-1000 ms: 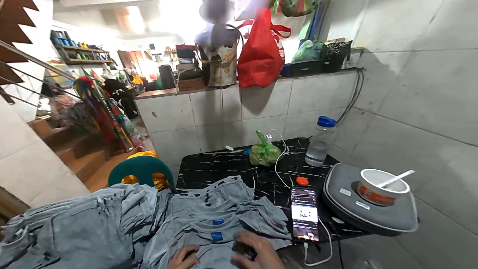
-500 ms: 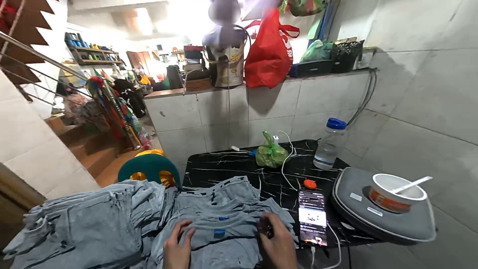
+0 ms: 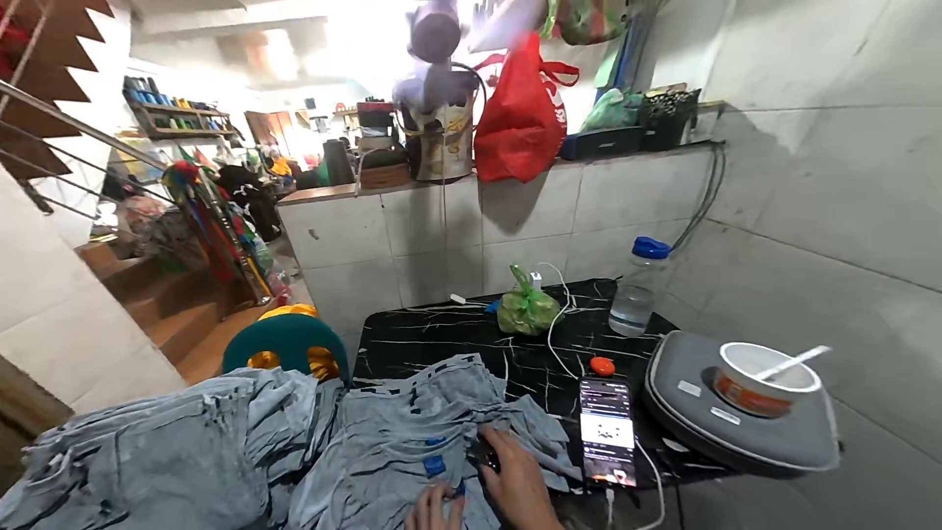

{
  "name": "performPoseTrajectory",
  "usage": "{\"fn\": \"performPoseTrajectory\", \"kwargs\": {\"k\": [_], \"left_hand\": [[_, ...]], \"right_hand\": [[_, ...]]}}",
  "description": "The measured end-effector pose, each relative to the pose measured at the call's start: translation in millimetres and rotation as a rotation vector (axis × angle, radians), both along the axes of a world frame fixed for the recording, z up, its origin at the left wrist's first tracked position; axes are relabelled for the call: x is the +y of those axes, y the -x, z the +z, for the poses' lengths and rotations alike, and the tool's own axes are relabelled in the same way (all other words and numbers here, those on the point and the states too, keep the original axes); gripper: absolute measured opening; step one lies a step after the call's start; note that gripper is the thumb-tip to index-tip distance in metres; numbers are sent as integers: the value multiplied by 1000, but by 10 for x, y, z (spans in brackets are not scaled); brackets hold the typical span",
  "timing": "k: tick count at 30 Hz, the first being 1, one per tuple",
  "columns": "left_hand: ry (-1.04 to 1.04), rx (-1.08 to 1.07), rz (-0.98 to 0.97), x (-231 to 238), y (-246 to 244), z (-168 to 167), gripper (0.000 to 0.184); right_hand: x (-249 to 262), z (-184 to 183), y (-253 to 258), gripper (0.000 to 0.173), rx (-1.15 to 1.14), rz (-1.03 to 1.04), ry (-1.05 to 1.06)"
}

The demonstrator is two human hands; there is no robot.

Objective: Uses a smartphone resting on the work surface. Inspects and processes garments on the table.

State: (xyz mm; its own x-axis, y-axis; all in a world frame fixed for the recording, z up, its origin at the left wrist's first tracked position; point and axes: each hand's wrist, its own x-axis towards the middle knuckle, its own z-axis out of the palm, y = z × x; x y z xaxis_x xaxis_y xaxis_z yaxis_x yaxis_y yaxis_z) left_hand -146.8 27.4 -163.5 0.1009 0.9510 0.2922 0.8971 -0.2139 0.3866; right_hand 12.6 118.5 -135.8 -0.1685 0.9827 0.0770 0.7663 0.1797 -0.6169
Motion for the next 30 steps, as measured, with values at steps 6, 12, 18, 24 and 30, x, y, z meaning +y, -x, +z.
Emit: {"fn": "performPoseTrajectory", "kwargs": {"k": [6,12,18,24,30], "left_hand": [[-38,-234,79,3,62,-59,54],[-181,-151,278,215,477,50,57],[-279,-59,182,206,461,99,12],[82,-104,-121,-57,-233,-102,41],[229,-779,-183,-11,-199,93,58]], "right_hand": [[-195,-4,-304,72,67,143,122],[-292,7,-379,68,86,124,95],[-191,-94,-294,65,98,81,25],[-216,-29,-283,72,93,116,67],[-459,-104,-383,55,352,26,-163]]}}
